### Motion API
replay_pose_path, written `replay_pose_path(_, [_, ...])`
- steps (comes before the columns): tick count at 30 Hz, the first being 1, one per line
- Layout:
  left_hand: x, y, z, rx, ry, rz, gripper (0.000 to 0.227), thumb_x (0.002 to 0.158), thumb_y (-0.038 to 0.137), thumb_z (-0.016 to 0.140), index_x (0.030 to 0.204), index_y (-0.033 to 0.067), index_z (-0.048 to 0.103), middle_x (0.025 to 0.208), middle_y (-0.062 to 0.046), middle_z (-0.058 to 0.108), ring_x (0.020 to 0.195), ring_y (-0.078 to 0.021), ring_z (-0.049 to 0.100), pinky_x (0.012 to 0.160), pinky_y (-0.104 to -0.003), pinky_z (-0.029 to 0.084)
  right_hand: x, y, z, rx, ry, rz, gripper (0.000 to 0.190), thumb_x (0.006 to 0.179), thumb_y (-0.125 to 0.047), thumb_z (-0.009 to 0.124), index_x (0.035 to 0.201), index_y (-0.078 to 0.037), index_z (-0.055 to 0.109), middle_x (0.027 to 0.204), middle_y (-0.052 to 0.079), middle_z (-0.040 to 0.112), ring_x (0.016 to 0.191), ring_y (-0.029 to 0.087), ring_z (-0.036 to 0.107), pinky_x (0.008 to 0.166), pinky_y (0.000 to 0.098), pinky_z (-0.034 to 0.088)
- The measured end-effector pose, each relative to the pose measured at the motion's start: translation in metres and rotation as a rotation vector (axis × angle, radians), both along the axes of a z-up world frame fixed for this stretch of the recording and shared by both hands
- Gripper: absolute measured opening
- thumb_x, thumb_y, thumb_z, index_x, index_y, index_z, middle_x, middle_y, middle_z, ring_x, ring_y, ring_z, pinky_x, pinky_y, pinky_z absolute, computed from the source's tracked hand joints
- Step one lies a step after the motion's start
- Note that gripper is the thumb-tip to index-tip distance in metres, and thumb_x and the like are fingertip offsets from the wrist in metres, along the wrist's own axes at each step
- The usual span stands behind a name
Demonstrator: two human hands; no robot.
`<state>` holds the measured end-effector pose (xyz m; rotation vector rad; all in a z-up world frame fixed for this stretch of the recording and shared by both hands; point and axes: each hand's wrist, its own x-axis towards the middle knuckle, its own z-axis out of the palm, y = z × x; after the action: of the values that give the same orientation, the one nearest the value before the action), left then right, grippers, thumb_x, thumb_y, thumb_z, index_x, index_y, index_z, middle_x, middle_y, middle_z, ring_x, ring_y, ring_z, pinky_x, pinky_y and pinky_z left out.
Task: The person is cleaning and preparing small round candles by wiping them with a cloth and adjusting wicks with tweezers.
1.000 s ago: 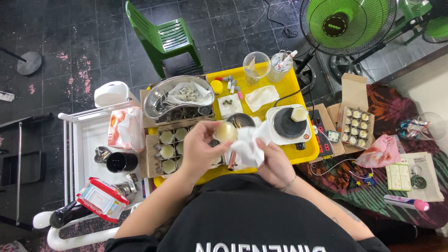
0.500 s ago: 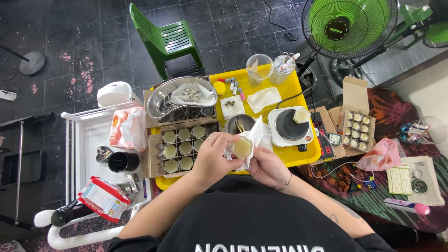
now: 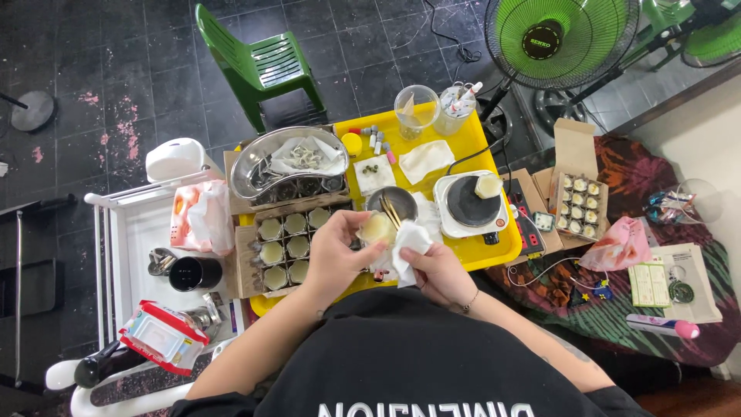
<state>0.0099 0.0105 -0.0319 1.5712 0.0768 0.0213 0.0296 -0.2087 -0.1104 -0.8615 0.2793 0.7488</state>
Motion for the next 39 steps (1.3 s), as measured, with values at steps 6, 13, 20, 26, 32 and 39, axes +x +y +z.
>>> replay_pose_path(6, [0.001,0.010,0.004,-0.367,0.071,-0.053,0.046,0.082,-0.002,0.080,0.122,-0.0047,0.057,0.115,-0.008,0.066,0.106,-0.0109,0.065,0.094,-0.026,0.055,0.003,-0.005,0.017,0.091,0.092,-0.079,0.027,0.101,-0.016,0.058,0.122,0.001,0.062,0.112,0.012,0.072,0.099,0.021,0.072,0.089,0.0334,0.061])
replay_pose_path(13, [-0.007,-0.004,0.019,-0.328,0.051,-0.116,0.051,0.080,-0.004,0.082,0.124,-0.0050,0.058,0.113,-0.010,0.067,0.099,-0.0120,0.063,0.085,-0.029,0.054,-0.002,-0.002,0.017,0.339,0.024,0.001,0.036,0.106,-0.019,0.056,0.138,-0.003,0.053,0.131,0.010,0.066,0.119,0.020,0.065,0.104,0.0359,0.053])
replay_pose_path(20, [-0.010,-0.011,0.030,-0.064,-0.017,-0.171,0.050,0.077,0.003,0.087,0.121,-0.0033,0.063,0.111,-0.008,0.071,0.103,-0.0102,0.066,0.093,-0.026,0.055,-0.001,0.002,0.032,0.423,0.002,0.079,0.047,0.104,-0.027,0.052,0.145,-0.005,0.045,0.132,0.012,0.064,0.119,0.024,0.066,0.105,0.0397,0.053])
replay_pose_path(26, [-0.015,-0.016,0.015,-0.216,-0.032,-0.176,0.052,0.079,0.000,0.086,0.123,-0.0036,0.060,0.116,-0.009,0.069,0.107,-0.0116,0.066,0.096,-0.028,0.055,-0.001,-0.001,0.007,0.384,0.085,0.017,0.037,0.109,-0.019,0.053,0.142,-0.004,0.050,0.131,0.011,0.064,0.115,0.022,0.066,0.097,0.0364,0.056])
replay_pose_path(32, [-0.014,-0.020,0.007,-0.398,0.001,-0.170,0.053,0.080,-0.002,0.083,0.126,-0.0029,0.057,0.119,-0.009,0.067,0.110,-0.0131,0.066,0.097,-0.031,0.056,-0.006,-0.007,0.019,0.386,0.083,-0.020,0.040,0.105,-0.015,0.055,0.143,-0.004,0.050,0.134,0.011,0.063,0.120,0.022,0.064,0.104,0.0372,0.054])
replay_pose_path(39, [-0.017,-0.024,0.008,-0.351,-0.019,-0.223,0.053,0.081,-0.002,0.085,0.127,-0.0035,0.059,0.121,-0.009,0.069,0.112,-0.0126,0.065,0.102,-0.029,0.052,-0.013,-0.003,0.022,0.416,-0.045,-0.002,0.049,0.099,-0.005,0.059,0.146,-0.006,0.044,0.138,0.011,0.059,0.124,0.023,0.063,0.107,0.0400,0.052])
